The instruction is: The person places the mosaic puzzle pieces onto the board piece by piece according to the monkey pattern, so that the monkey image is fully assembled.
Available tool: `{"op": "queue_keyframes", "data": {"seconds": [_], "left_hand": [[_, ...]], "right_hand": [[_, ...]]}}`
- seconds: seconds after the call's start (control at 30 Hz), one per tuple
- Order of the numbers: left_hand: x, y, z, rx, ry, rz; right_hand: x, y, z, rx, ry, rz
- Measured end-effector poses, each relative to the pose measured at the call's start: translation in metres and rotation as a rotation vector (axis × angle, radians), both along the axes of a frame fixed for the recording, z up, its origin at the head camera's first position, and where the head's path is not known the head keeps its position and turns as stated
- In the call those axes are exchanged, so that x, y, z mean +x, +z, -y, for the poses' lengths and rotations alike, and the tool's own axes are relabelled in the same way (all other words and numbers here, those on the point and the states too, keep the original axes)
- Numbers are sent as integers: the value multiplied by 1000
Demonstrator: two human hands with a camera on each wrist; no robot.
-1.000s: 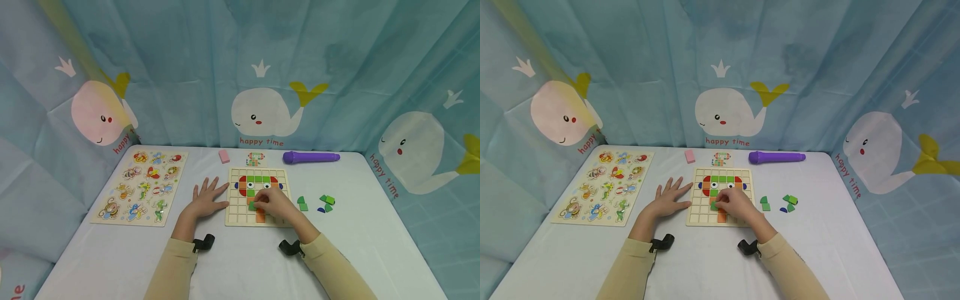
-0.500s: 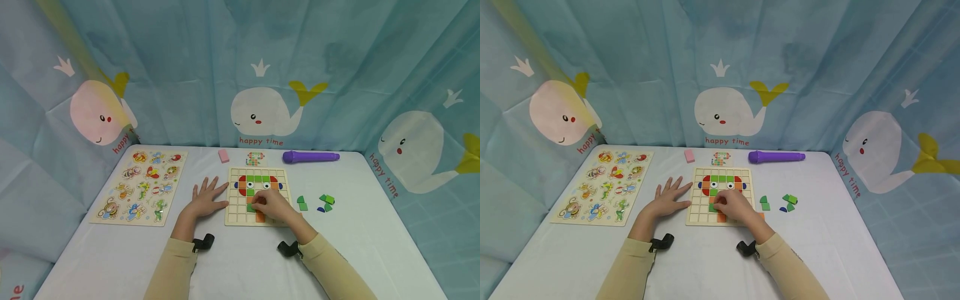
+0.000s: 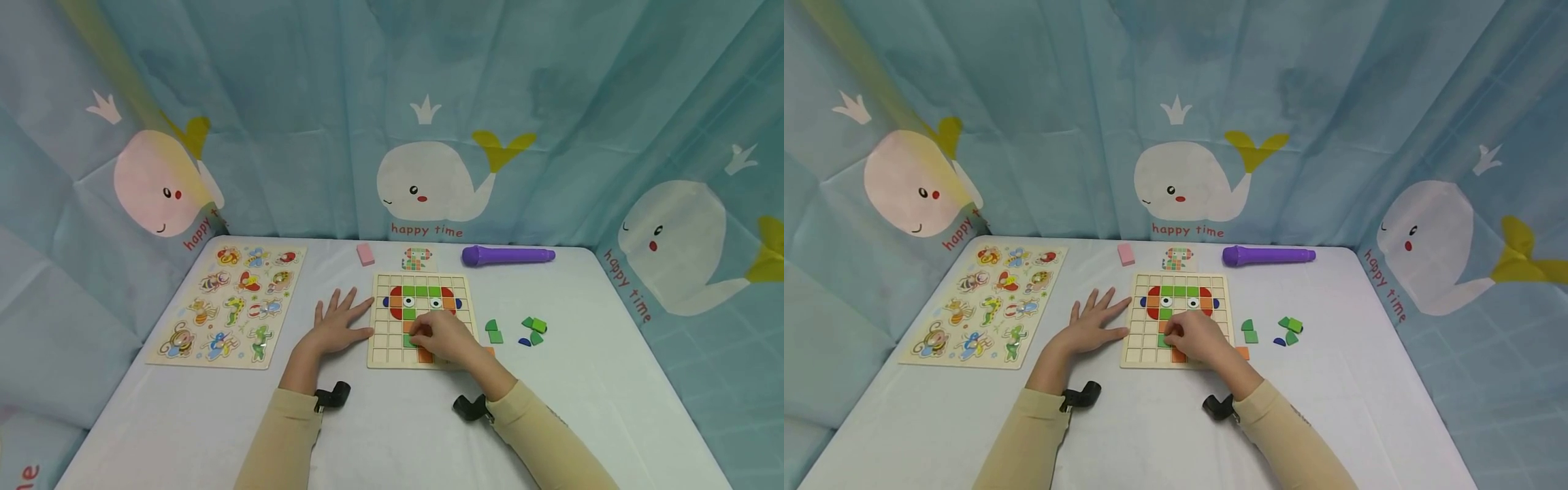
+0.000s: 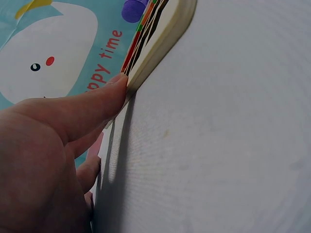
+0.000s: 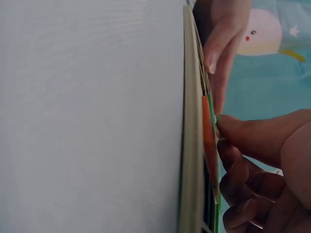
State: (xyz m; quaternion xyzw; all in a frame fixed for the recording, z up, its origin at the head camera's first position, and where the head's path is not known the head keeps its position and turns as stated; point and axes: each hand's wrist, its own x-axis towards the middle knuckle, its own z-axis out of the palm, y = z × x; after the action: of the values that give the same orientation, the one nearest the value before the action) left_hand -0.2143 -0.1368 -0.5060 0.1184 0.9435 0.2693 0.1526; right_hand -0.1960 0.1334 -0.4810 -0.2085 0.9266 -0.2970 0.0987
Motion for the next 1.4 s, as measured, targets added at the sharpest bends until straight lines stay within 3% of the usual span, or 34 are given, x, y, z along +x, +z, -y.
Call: {"op": "queue_keyframes", "data": {"seconds": [0.27,0.6,1.4], "left_hand": [[0,0,0,3,2,2],[0,0,0,11,2,5],[-2,-5,2,18,-2,3]], "right_hand": [[0,8,-11,-29,-58,18],[1,12,-45,-47,-136,36],[9,6,-120,3,-260,45]]}}
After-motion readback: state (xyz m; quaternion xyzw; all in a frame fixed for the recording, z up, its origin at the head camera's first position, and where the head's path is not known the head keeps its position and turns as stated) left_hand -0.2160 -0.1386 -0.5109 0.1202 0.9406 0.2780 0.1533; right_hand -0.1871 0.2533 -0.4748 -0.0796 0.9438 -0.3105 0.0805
